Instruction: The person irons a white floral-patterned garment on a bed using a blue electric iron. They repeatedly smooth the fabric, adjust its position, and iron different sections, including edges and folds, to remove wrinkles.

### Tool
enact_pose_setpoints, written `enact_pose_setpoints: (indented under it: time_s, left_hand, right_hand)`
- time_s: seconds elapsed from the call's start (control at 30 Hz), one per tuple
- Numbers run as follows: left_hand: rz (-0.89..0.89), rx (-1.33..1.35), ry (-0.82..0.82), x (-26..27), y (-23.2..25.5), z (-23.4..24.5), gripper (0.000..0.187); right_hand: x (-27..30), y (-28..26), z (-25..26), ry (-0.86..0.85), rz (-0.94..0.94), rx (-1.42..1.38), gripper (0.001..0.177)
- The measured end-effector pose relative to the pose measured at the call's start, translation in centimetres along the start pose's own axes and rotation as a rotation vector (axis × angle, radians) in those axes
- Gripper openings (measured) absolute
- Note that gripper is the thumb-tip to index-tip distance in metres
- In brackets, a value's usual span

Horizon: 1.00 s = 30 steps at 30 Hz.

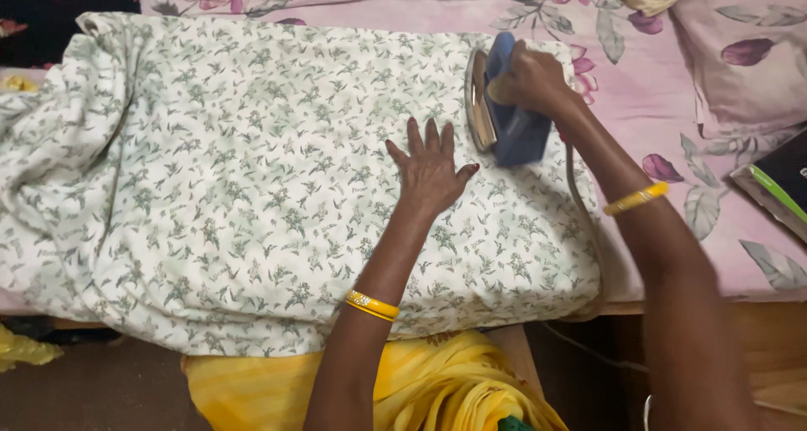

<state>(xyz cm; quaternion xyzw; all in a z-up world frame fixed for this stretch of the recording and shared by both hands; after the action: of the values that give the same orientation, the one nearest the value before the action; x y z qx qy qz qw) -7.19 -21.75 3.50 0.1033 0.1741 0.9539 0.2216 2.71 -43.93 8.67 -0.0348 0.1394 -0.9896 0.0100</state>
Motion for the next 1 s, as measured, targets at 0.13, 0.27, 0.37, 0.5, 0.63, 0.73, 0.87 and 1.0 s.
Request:
enact_pose_setpoints:
  time_s: [0.13,0.27,0.37,0.5,0.63,0.73,0.87,1.0]
  left_hand:
    - [0.037,0.004,0.015,0.7,-0.3,0.4,0.088]
    - [0.077,-0.022,-0.023,1.9,-1.5,1.4,0.086]
    - [0.146,-0.033,-0.128,3.2,-3.6,2.5,0.087]
    - [0.248,-0.081,-0.143,5.0,-7.8,4.2,0.088]
    - [0.285,-0.035,-0.048,6.3,-11.4,4.4,0.084]
    - [0.289,-0.002,0.019,6.2,-12.5,3.5,0.082]
    - [0.284,0.008,0.049,5.7,-13.0,3.0,0.080]
    - [0.293,0.013,0.071,6.0,-13.2,3.0,0.079]
  right_hand:
    - [-5.1,0.7,-1.0,0.078,0.004,0.080,0.052]
    - [-4.0,0.1,-0.5,-0.037,-0.025,0.020,0.052]
    - [0.4,-1.4,0.2,-0.095,0.085,-0.103,0.059]
    - [4.4,-3.1,0.4,-0.151,0.158,-0.093,0.060]
    - [3.3,-3.8,-0.2,-0.111,0.094,-0.071,0.060]
    - [-0.6,-3.3,-1.0,0.005,0.153,-0.044,0.064]
    - [-6.7,-3.3,-2.3,0.116,0.132,0.037,0.063]
    - [-6.6,-5.2,-1.9,0.019,0.086,-0.014,0.057]
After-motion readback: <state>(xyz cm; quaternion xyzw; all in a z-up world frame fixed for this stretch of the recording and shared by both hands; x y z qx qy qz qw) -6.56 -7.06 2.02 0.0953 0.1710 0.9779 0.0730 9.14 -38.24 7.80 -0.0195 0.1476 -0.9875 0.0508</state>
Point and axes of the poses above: each hand's wrist, its own x-axis away from the middle knuckle, its own z-axis out of the back of the hand, y = z × x, the point moved 5 cm from there along -x, towards the middle knuckle, and after that the axes turned 7 degrees about -y, right-handed, at the moved point
